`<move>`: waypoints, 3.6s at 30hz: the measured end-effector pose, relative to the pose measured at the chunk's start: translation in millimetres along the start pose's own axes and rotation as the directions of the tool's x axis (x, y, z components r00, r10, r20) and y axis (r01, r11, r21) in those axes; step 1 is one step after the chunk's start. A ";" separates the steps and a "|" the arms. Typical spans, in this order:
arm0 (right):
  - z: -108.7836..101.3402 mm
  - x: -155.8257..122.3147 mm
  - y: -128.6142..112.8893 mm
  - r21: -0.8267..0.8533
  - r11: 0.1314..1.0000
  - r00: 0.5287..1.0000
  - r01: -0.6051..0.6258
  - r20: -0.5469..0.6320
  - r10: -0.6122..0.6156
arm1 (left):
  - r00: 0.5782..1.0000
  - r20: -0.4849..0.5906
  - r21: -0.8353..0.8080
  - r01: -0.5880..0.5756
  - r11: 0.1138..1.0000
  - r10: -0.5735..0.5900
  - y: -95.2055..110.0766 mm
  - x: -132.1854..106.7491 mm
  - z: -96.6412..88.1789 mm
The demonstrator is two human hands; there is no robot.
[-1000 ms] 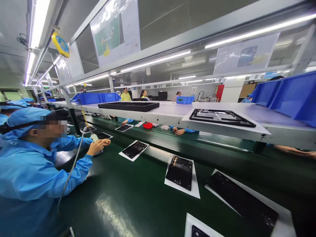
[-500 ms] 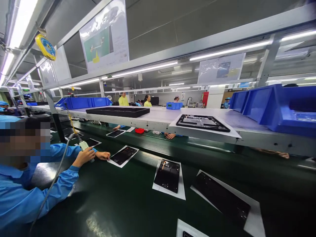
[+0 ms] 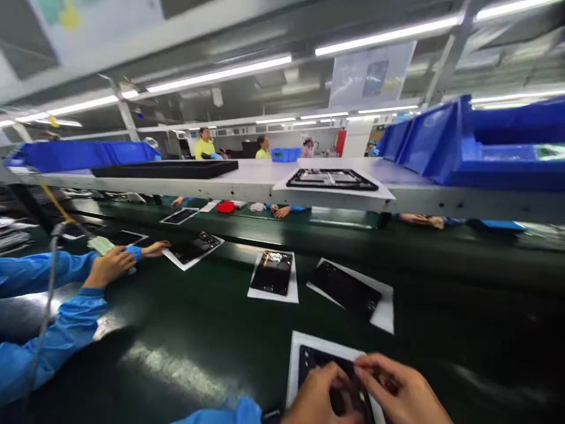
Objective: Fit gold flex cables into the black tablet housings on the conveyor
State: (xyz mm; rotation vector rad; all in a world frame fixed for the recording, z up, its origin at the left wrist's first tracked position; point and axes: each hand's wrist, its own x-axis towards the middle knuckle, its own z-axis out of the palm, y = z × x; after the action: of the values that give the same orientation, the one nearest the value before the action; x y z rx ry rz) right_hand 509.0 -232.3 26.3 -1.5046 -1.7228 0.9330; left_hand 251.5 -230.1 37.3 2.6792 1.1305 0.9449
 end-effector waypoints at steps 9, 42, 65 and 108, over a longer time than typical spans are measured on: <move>-8.2 5.6 15.0 0.024 0.999 0.998 -0.040 -0.041 0.041 | 0.986 -0.097 -0.112 -0.146 0.983 0.136 14.2 -33.0 97.0; 85.2 138.4 29.8 -0.568 0.821 0.809 -0.064 0.452 0.376 | 0.985 0.065 0.132 -0.170 0.977 0.162 -11.8 -67.1 90.0; 79.4 86.9 10.0 -0.707 0.669 0.896 0.231 0.422 0.137 | 0.987 0.075 0.094 -0.149 0.984 0.143 -14.5 -64.1 87.0; 74.0 82.1 37.0 -0.535 0.815 0.930 0.224 0.367 -0.015 | 0.928 0.257 0.092 -0.303 0.949 0.271 -14.3 -63.3 80.3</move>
State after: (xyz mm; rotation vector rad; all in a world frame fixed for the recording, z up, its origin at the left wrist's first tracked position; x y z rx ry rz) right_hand 455.9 -154.5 -42.3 -1.6255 -2.4972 0.6661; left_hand 254.7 -249.9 -63.9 3.0215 0.7891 0.5663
